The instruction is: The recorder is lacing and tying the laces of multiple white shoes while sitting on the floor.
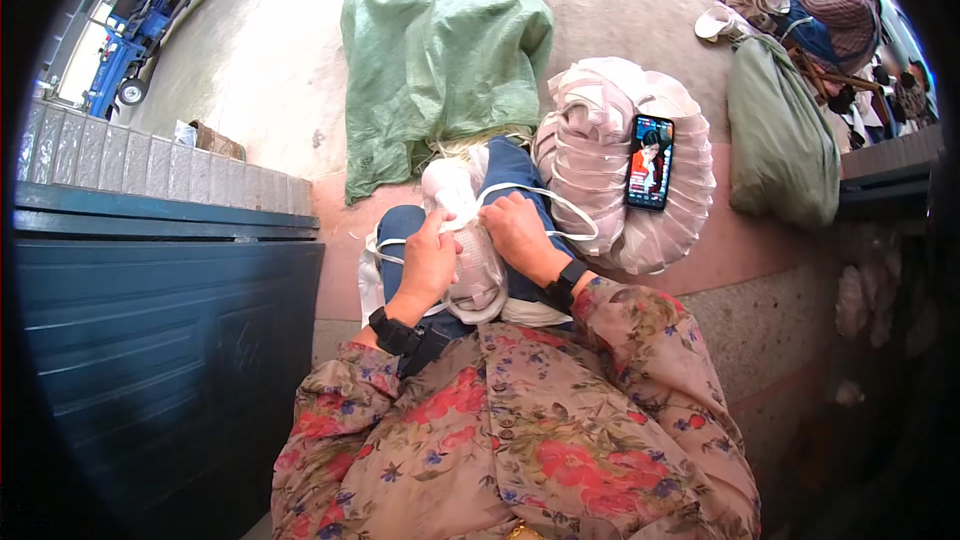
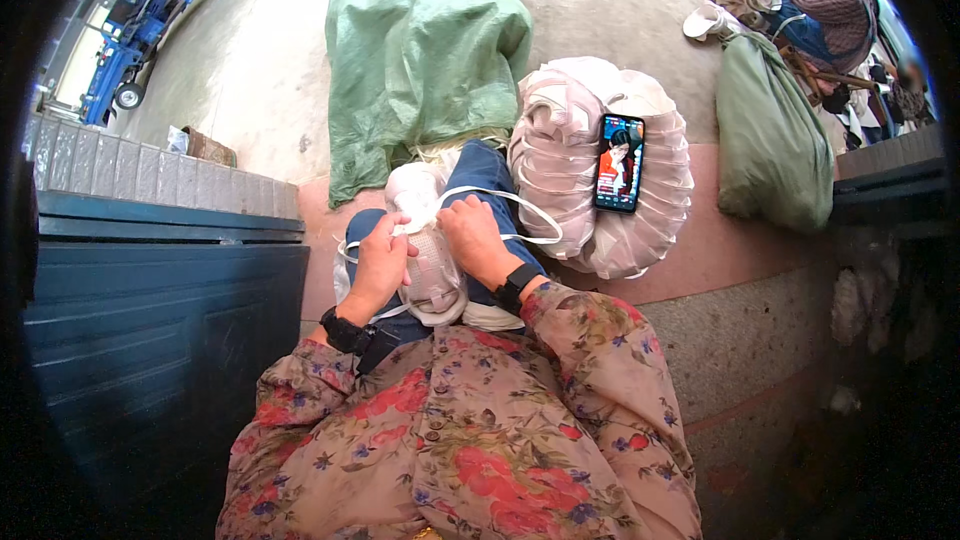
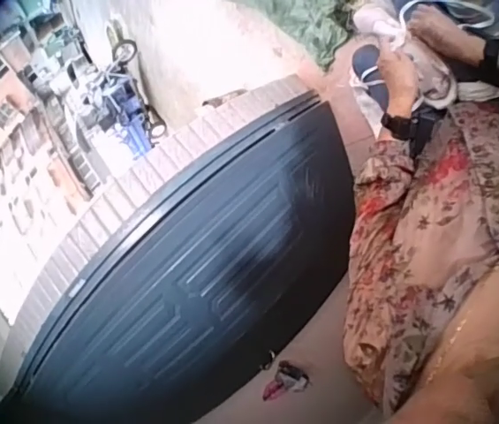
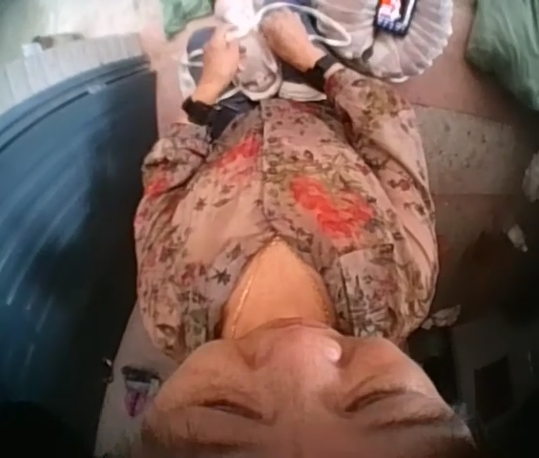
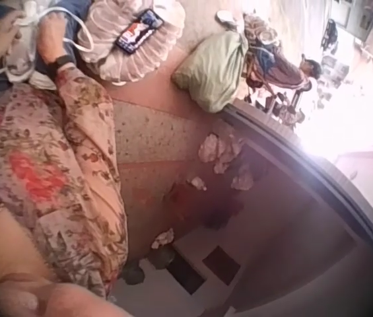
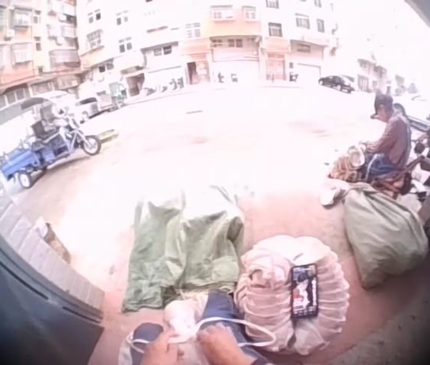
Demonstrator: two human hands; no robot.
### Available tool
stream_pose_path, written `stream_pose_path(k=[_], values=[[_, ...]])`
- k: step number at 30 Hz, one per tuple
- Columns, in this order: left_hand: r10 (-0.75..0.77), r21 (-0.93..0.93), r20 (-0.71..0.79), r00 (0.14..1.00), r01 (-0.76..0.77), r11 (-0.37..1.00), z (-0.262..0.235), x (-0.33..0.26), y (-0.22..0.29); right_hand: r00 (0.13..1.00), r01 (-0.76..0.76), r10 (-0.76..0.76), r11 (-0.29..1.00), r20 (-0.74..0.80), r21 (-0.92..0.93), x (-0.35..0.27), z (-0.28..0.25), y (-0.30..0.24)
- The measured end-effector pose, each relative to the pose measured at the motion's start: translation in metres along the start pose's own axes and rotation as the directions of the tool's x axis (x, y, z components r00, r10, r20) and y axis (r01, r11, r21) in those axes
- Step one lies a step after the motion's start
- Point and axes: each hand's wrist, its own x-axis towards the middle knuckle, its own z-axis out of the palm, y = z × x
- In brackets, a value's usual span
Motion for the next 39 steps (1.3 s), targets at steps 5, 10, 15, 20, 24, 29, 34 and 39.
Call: stream_pose_path(k=[5,10,15,20,24,29,34,39], values=[[0.276,0.491,0.087,0.957,-0.282,0.824,0.002,0.013,-0.017,0.996,0.064,-0.061,0.997,0.061,-0.047,0.004,0.002,-0.006],[-0.086,0.334,0.167,0.982,0.026,0.942,0.008,0.018,0.003,0.986,0.053,-0.055,0.998,0.159,0.022,0.007,-0.006,0.0],[-0.237,0.031,0.146,0.96,0.235,0.971,0.012,0.011,0.007,0.981,0.109,-0.116,0.993,0.158,0.053,0.009,-0.004,0.001],[-0.202,0.024,0.152,0.968,0.2,0.979,0.011,0.014,0.001,0.987,0.075,-0.084,0.995,0.139,0.066,0.01,0.002,0.004],[0.182,0.408,0.032,0.983,-0.179,0.895,-0.001,0.024,-0.022,0.97,0.119,-0.085,0.983,0.23,-0.139,0.004,-0.01,-0.01],[0.372,0.667,0.081,0.925,-0.328,0.669,-0.001,0.018,-0.011,0.97,0.169,-0.149,0.981,0.192,-0.096,-0.002,-0.02,-0.015],[0.347,0.821,0.147,0.926,-0.31,0.479,0.018,0.017,-0.013,0.903,0.198,-0.176,0.98,0.392,-0.018,0.007,-0.013,-0.003],[0.448,0.861,0.21,0.869,-0.381,0.337,0.025,0.015,-0.016,0.922,0.146,-0.153,0.988,0.355,0.046,0.004,-0.011,-0.001]])
